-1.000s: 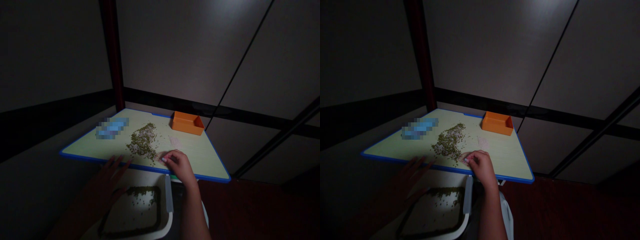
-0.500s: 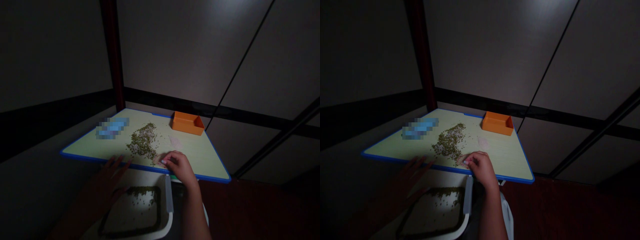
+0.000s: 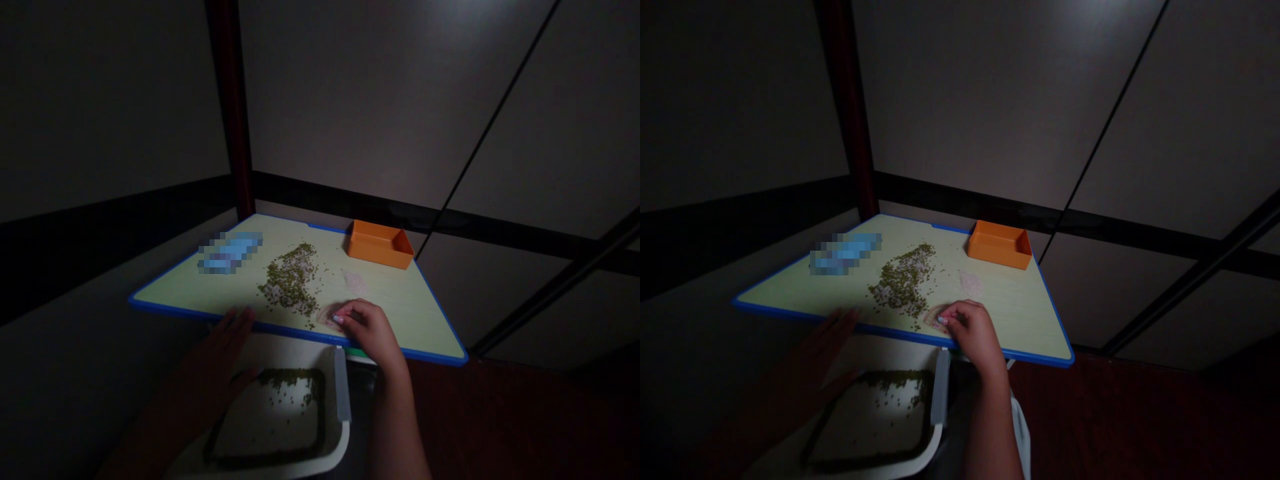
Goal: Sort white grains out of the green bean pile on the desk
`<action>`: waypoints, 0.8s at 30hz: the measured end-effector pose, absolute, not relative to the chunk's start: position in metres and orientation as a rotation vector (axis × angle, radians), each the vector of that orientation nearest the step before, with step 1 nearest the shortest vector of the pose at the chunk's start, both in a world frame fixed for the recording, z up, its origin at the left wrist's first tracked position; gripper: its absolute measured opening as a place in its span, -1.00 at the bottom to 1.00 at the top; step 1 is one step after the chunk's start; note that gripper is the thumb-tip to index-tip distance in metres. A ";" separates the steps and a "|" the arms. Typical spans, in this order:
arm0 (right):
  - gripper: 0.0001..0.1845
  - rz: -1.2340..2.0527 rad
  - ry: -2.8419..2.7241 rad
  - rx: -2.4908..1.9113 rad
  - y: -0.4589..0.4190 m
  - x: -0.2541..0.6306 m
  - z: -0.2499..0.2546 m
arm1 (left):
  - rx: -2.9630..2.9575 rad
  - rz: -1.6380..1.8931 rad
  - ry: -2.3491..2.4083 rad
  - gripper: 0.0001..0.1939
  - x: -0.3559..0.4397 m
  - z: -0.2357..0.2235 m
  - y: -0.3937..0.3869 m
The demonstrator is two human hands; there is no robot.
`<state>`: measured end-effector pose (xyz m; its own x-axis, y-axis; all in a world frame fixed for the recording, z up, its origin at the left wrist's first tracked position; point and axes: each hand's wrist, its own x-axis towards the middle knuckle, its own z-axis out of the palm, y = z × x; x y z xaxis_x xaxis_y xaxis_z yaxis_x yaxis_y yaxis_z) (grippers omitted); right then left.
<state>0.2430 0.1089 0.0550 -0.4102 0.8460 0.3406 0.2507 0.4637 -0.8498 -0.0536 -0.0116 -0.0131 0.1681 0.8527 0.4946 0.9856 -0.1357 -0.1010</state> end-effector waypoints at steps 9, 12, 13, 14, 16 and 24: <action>-0.92 0.950 -1.943 -0.866 0.106 0.237 0.053 | -2.045 -0.395 -1.792 -0.18 -0.052 -0.009 -0.014; -0.92 0.947 -1.964 -0.841 0.105 0.236 0.056 | -2.036 -0.385 -1.775 -0.20 -0.052 -0.011 -0.014; -0.93 0.945 -1.972 -0.830 0.105 0.236 0.057 | -2.032 -0.378 -1.771 -0.20 -0.052 -0.012 -0.013; -0.93 0.944 -1.979 -0.820 0.105 0.236 0.058 | -2.029 -0.373 -1.768 -0.20 -0.052 -0.013 -0.013; -0.92 0.946 -1.970 -0.816 0.104 0.236 0.059 | -2.028 -0.368 -1.768 -0.19 -0.053 -0.014 -0.013; -0.92 0.918 -1.930 -0.913 0.104 0.237 0.058 | -2.075 -0.264 -1.929 -0.24 -0.045 -0.002 -0.016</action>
<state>0.2373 0.1040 0.0585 -0.4241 0.8375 0.3446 0.2608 0.4774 -0.8391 -0.0453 -0.0158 -0.0021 0.0839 0.9402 0.3300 0.9943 -0.0573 -0.0895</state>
